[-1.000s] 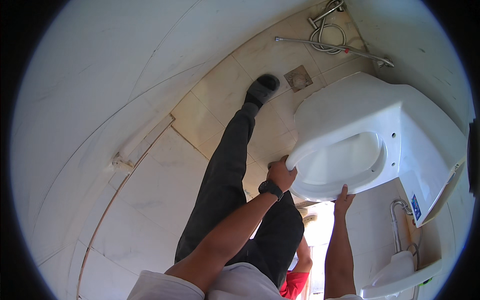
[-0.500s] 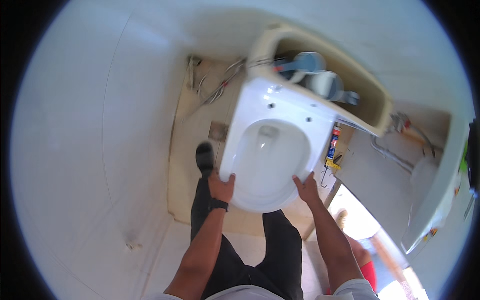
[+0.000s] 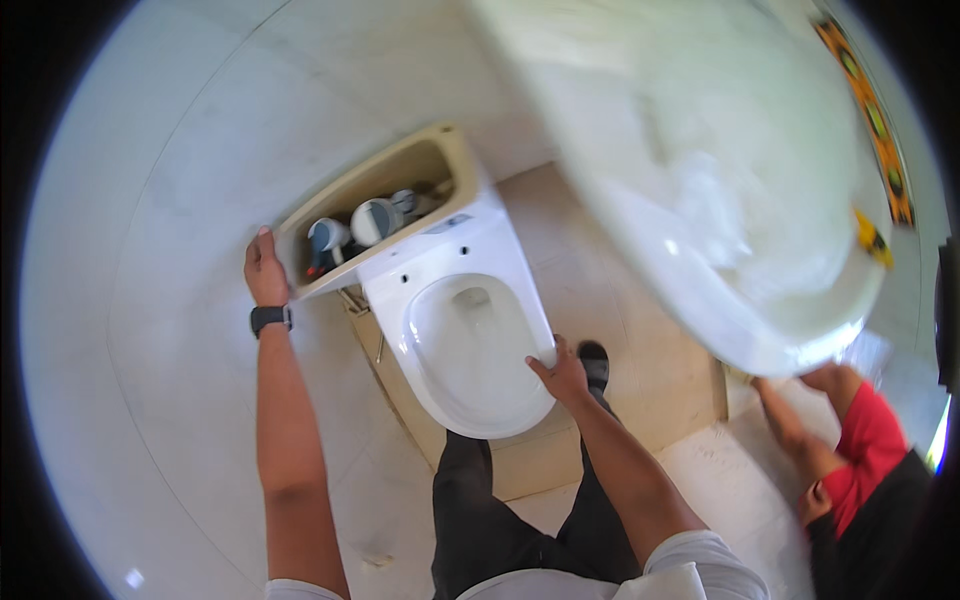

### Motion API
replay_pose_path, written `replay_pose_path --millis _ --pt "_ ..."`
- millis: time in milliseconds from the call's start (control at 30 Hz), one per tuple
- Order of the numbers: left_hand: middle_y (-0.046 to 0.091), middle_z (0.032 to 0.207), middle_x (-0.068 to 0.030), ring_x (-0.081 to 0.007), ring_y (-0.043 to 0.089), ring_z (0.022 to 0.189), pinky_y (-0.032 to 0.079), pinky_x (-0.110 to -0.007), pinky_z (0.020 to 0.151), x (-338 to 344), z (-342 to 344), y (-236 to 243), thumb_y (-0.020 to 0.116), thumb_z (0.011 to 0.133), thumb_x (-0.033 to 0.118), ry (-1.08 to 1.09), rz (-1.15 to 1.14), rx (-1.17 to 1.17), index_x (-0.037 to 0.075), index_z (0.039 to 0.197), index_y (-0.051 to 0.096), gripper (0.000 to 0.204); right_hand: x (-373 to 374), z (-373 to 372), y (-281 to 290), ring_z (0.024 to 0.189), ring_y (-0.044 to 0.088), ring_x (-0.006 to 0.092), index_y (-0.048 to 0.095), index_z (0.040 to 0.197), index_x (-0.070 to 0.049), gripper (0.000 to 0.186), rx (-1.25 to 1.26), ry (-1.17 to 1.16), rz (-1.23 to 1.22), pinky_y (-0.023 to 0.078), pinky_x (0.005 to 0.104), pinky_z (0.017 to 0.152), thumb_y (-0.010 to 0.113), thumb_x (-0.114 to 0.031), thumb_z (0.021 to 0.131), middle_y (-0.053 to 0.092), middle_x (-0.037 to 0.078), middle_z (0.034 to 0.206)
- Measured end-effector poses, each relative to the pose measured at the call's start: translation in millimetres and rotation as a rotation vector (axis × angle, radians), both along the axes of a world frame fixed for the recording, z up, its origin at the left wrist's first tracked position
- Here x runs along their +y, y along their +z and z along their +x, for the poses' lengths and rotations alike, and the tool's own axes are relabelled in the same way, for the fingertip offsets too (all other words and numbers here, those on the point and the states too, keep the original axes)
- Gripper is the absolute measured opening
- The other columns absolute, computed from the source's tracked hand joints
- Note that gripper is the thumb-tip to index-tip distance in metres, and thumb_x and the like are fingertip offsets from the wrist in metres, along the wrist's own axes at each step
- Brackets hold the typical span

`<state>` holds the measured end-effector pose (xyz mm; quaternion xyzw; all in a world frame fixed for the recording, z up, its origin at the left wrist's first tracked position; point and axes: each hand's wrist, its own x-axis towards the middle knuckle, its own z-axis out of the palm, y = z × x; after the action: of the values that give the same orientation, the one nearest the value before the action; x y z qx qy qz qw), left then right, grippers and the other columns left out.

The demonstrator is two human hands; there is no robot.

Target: The person positions a white ceramic toilet onto the floor, aligns it with the wall, and applies sealant around the base using a caulking gun. The person also handles a wax ring and wipes the toilet surface.

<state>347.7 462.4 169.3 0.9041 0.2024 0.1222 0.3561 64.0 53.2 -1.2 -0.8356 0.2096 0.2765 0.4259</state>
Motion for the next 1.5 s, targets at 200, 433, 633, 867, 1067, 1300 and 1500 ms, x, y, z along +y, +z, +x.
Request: replay_pose_path --millis 200,433,633,867,1067,1300,1500 --pt "0.06 0.128 -0.0207 -0.0299 0.055 0.12 0.04 -0.037 0.104 10.5 14.0 -2.4 0.049 0.098 0.053 -0.158 0.118 0.119 -0.006 0.131 0.054 0.068 18.3 -60.3 -2.7 0.115 0.059 0.0402 0.039 0.142 -0.001 0.084 0.14 -0.346 0.097 0.048 0.0481 0.095 0.066 -0.057 0.085 0.058 0.026 0.125" --pt "0.048 0.142 -0.0189 -0.0308 0.048 0.129 0.037 -0.04 0.108 -2.5 9.5 8.2 0.048 0.098 0.053 -0.152 0.019 0.213 -0.003 0.142 0.043 0.072 13.0 -77.0 -4.1 0.107 0.062 0.0376 0.049 0.135 -0.007 0.072 0.084 -0.478 0.071 0.051 0.0465 0.089 0.063 -0.058 0.085 0.062 0.021 0.118" --pt "0.048 0.143 -0.0183 -0.0314 0.049 0.128 0.04 -0.041 0.107 -15.0 5.2 16.3 0.05 0.095 0.059 -0.119 -0.081 0.21 -0.002 0.143 0.042 0.078 20.1 -78.3 -14.7 0.097 0.066 0.0365 0.056 0.128 -0.006 0.066 -0.017 -0.473 -0.015 0.054 0.0452 0.079 0.067 -0.054 0.083 0.065 0.019 0.108" --pt "0.05 0.14 -0.0171 -0.0307 0.053 0.123 0.045 -0.041 0.102 -22.3 1.2 21.3 0.051 0.096 0.055 -0.002 -0.244 0.259 0.001 0.142 0.043 0.072 24.3 -76.3 -25.7 0.096 0.065 0.0355 0.059 0.125 -0.007 0.058 -0.069 -0.453 -0.045 0.054 0.0442 0.081 0.072 -0.037 0.077 0.065 0.018 0.107" --pt "0.053 0.135 -0.0153 -0.0289 0.055 0.119 0.046 -0.041 0.099 6.3 15.6 16.4 0.053 0.098 0.046 -0.143 -0.145 0.277 0.001 0.139 0.046 0.062 27.4 -75.4 -28.3 0.095 0.065 0.0347 0.06 0.124 -0.009 0.057 -0.073 -0.492 -0.039 0.054 0.0442 0.082 0.072 -0.031 0.073 0.065 0.016 0.105" --pt "0.059 0.127 -0.0139 -0.0271 0.06 0.111 0.051 -0.039 0.092 19.3 19.3 13.6 0.064 0.092 0.022 -0.208 -0.173 0.261 0.001 0.137 0.048 0.052 30.0 -77.4 -31.0 0.092 0.066 0.0352 0.06 0.124 -0.007 0.058 -0.13 -0.495 -0.061 0.055 0.0439 0.079 0.073 -0.029 0.072 0.065 0.017 0.102" --pt "0.062 0.122 -0.0142 -0.0264 0.063 0.106 0.054 -0.038 0.088 25.3 18.0 13.7 0.064 0.09 0.009 -0.2 -0.202 0.283 0.001 0.137 0.048 0.05 28.2 -75.8 -29.1 0.092 0.066 0.0356 0.06 0.124 -0.006 0.058 -0.136 -0.514 -0.021 0.055 0.0435 0.08 0.073 -0.03 0.072 0.065 0.017 0.101"
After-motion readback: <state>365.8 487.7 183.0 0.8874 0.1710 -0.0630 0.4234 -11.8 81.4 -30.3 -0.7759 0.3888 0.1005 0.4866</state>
